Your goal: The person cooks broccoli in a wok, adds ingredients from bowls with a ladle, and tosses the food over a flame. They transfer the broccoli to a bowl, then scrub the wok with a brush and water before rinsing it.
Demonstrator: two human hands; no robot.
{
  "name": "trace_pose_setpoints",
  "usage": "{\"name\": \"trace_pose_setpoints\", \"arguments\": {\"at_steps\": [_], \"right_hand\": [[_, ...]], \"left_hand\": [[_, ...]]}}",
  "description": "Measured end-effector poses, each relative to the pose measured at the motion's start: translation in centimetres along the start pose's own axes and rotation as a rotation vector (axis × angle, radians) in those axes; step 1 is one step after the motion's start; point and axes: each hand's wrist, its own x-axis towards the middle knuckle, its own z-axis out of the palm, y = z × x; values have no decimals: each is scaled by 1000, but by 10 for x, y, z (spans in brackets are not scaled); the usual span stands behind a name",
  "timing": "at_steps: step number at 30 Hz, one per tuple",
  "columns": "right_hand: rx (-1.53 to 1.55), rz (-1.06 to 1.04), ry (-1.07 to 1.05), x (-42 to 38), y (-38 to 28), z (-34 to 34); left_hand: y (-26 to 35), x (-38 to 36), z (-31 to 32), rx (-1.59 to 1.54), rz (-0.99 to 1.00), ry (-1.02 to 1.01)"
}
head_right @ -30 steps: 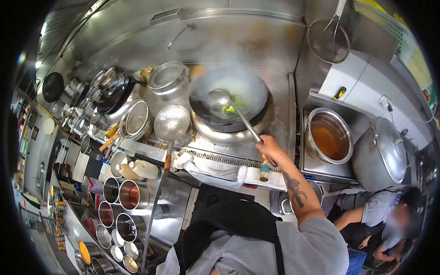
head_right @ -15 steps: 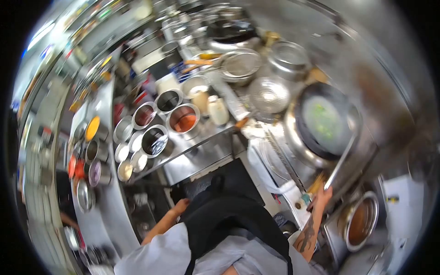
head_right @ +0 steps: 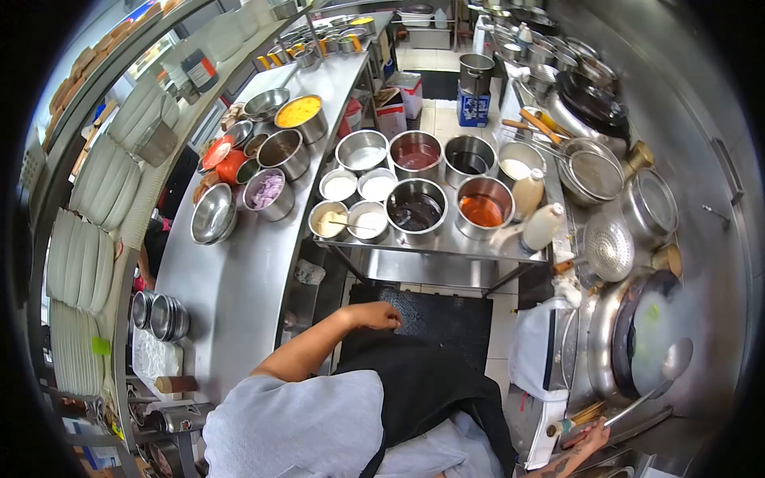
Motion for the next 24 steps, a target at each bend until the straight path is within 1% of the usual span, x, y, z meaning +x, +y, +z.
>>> {"name": "trace_pose_setpoints", "arguments": {"at_steps": [1,2,3,4,5,6,7,8,9,10,11,13,15,17,19,20,24], "right_hand": [[12,-17,8,-9,-2,10],[12,-26,-3,-16,-3,19],[90,-54,9,-22,-3,28],[163,-79,22,-31,-6,36],[162,-85,12,-37,-9,50],[191,-85,-13,-45,-12,63],[219,-82,-37,-55,-14,74],[247,-79,-62,-64,-16,85],[275,-77,-85,-71,-20,94],[305,-78,-107,-77,-26,103],[331,-80,-128,-83,-33,108],[385,-84,-174,-88,-52,119],[444,-83,-224,-89,-69,132],[496,-80,-270,-85,-85,137],[539,-78,-320,-75,-107,139],[561,-73,-349,-68,-119,142],[683,-26,-446,-47,-137,158]], "left_hand": [[-23,-4,-18,46,165,118],[-46,-12,-38,52,172,203],[-60,-28,-61,22,132,336],[-63,-53,-92,19,131,399],[-60,-80,-121,-67,59,468],[-81,-95,-142,-34,85,591],[-92,-114,-164,-83,40,640],[-104,-130,-184,-24,36,718],[-115,-140,-200,-162,-67,732],[-123,-149,-211,-123,-58,791],[-129,-155,-220,-87,-50,848],[-139,-159,-230,-118,-23,850],[-135,-163,-232,-181,26,821],[-141,-164,-231,-157,51,816],[-144,-171,-224,-51,21,904],[-144,-176,-221,-34,-29,921],[-155,-188,-205,-124,-115,988]]}}
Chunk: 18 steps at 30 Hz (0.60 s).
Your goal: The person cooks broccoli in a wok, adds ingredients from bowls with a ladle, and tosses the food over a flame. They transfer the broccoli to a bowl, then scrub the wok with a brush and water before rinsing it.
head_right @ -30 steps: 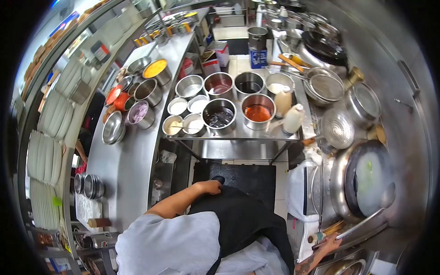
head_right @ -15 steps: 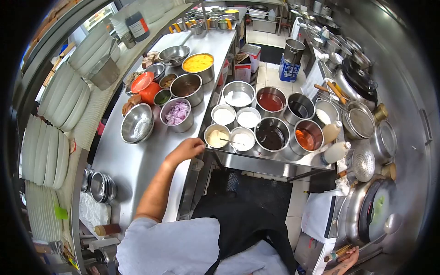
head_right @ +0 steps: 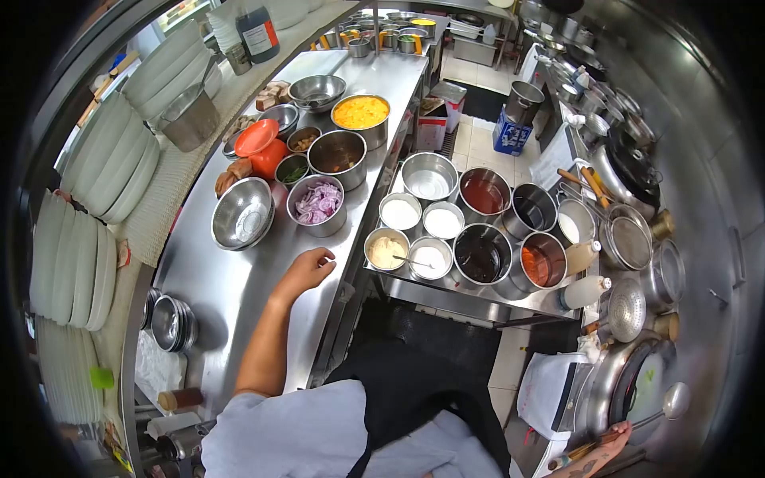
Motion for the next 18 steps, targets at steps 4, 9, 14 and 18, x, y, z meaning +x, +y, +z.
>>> {"name": "trace_pose_setpoints", "arguments": {"at_steps": [4,9,14,18], "right_hand": [[117,74,-76,28,8,15],[193,153,-238,8,26,95],[307,227,-519,-46,63,217],[334,363,-717,-98,111,322]], "left_hand": [[-1,1,-27,41,-49,122],[-16,49,-69,81,2,289],[-59,158,-112,60,56,413],[-112,255,-146,220,97,474]]}}
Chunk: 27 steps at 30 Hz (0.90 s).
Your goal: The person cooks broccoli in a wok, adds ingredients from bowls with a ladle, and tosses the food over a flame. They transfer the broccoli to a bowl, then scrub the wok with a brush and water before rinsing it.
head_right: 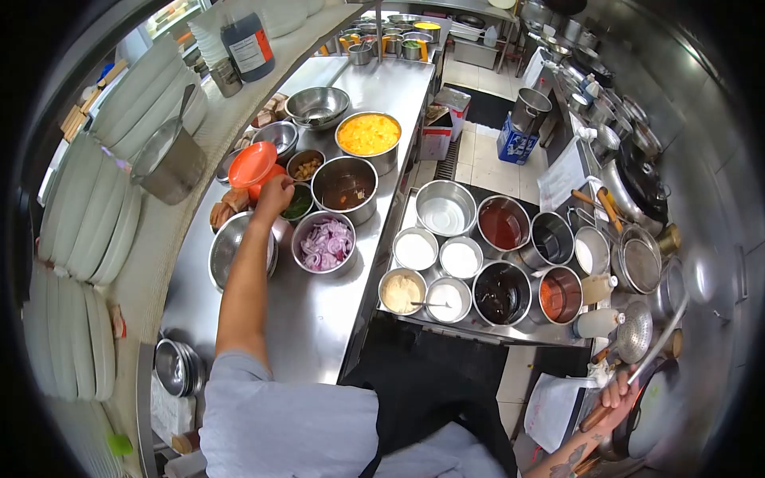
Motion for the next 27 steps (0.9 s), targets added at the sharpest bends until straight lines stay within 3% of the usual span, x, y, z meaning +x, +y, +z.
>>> {"name": "trace_pose_setpoints", "arguments": {"at_steps": [8,10,11,14,17,24,25,27], "right_hand": [[346,449,-39,77,157,142],[371,583,-58,92,190,159],[367,645,-72,99,204,165],[311,775,-76,114,243,196],[215,894,-103,128,270,218],[-35,1018,-168,147,303,253],[-71,1032,-175,148,305,259],[-92,1047,-168,149,310,266]], "left_hand": [[-55,105,63,155,-3,-132],[-64,117,75,313,-4,-342],[-70,122,82,309,-1,-342],[-101,134,110,374,34,-423],[-66,129,90,496,96,-549],[-89,137,107,373,179,-502],[-89,137,106,372,175,-500],[-88,136,107,151,-17,-580]]}}
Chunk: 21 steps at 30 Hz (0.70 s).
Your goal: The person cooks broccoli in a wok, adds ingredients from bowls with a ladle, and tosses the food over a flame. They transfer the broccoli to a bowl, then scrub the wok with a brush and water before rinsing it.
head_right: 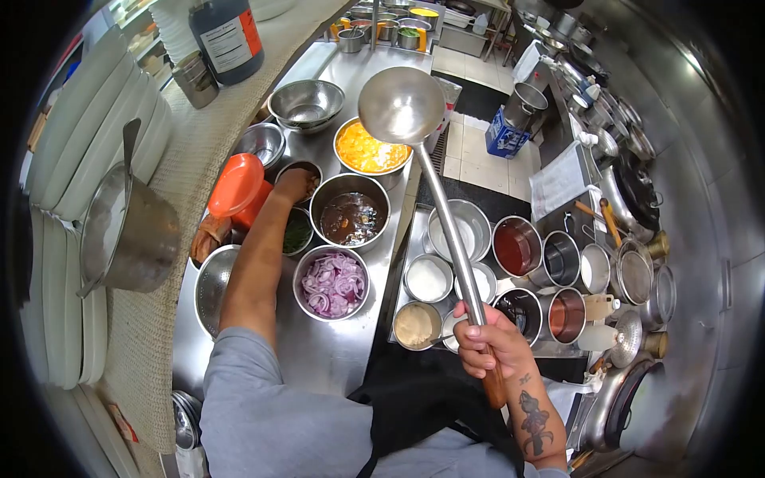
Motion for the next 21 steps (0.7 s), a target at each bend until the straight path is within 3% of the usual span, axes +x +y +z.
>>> {"name": "trace_pose_setpoints", "arguments": {"at_steps": [3,7,10,12,15,18,19,21], "right_hand": [[-61,19,42,6,0,7],[-100,41,81,13,-1,9],[-139,52,117,18,-1,8],[-166,55,145,21,-1,9],[-180,69,178,26,-2,6],[-149,95,138,33,-1,-1],[-178,112,141,37,0,1],[-219,143,148,43,2,2]], "left_hand": [[1,-4,0,185,101,103],[10,-19,-10,99,100,105],[12,-29,-14,258,172,225],[7,-29,-15,50,73,341],[6,-23,-22,-72,76,370],[55,-42,-59,-284,-3,345],[53,-35,-59,-475,94,353],[75,-31,-72,-555,149,332]]}}
